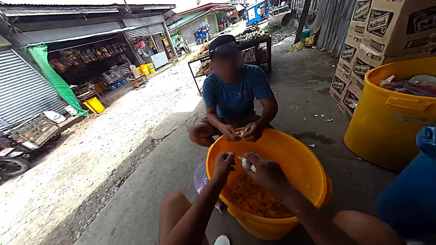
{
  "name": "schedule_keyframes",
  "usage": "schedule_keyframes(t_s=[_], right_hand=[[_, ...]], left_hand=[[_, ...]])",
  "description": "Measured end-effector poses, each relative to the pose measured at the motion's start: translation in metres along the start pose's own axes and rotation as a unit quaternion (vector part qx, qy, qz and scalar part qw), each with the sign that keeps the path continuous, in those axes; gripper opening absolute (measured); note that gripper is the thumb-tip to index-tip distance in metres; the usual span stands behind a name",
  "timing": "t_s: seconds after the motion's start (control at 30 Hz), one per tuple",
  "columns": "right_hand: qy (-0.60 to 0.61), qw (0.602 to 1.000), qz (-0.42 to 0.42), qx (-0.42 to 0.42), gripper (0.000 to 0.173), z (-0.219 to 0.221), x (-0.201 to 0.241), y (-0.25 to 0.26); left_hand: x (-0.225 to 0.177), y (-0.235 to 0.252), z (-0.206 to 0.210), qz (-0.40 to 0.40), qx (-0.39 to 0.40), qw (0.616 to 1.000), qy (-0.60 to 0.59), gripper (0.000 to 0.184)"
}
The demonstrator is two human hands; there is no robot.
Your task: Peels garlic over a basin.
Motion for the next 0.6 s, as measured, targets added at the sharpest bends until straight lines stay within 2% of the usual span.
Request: schedule_keyframes(t_s=[0.07, 0.13, 0.2, 0.23, 0.27, 0.37, 0.43, 0.5, 0.6], right_hand=[[0.004, 0.998, 0.040, 0.044, 0.042, -0.003, -0.004, -0.001], [0.001, 0.984, 0.112, 0.140, 0.045, -0.003, -0.016, -0.002], [-0.005, 0.952, 0.185, 0.245, 0.047, 0.005, -0.032, -0.008], [0.002, 0.936, 0.212, 0.280, 0.048, 0.009, -0.040, -0.010], [0.022, 0.927, 0.231, 0.294, 0.048, 0.011, -0.047, -0.012], [0.162, 0.919, 0.261, 0.246, 0.044, 0.007, -0.062, -0.012], [0.271, 0.894, 0.285, 0.215, 0.040, -0.005, -0.066, -0.013], [0.350, 0.850, 0.329, 0.216, 0.038, -0.013, -0.067, -0.018], [0.418, 0.793, 0.374, 0.239, 0.046, -0.009, -0.068, -0.028]], left_hand=[[0.008, 0.001, -0.007, 0.044, 0.032, 0.995, 0.085, 0.021], [0.017, -0.002, -0.002, 0.101, 0.105, 0.964, 0.222, 0.021], [0.023, -0.008, 0.011, 0.166, 0.160, 0.904, 0.360, 0.055], [0.023, -0.010, 0.018, 0.198, 0.165, 0.880, 0.399, 0.064], [0.019, -0.012, 0.025, 0.228, 0.157, 0.864, 0.420, 0.060], [0.000, -0.018, 0.035, 0.277, 0.116, 0.845, 0.444, 0.026], [-0.006, -0.018, 0.034, 0.301, 0.113, 0.856, 0.406, 0.022], [-0.005, -0.021, 0.032, 0.345, 0.120, 0.857, 0.364, 0.019], [-0.007, -0.033, 0.031, 0.434, 0.086, 0.816, 0.372, 0.015]])
Point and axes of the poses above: each hand's wrist, its own y-axis towards the middle knuckle, its own z-axis out of the palm, x = y × z, the point moved 5 cm from there along y, towards the middle knuckle, and after that the axes turned 13 degrees about y, right-handed, at the moved point
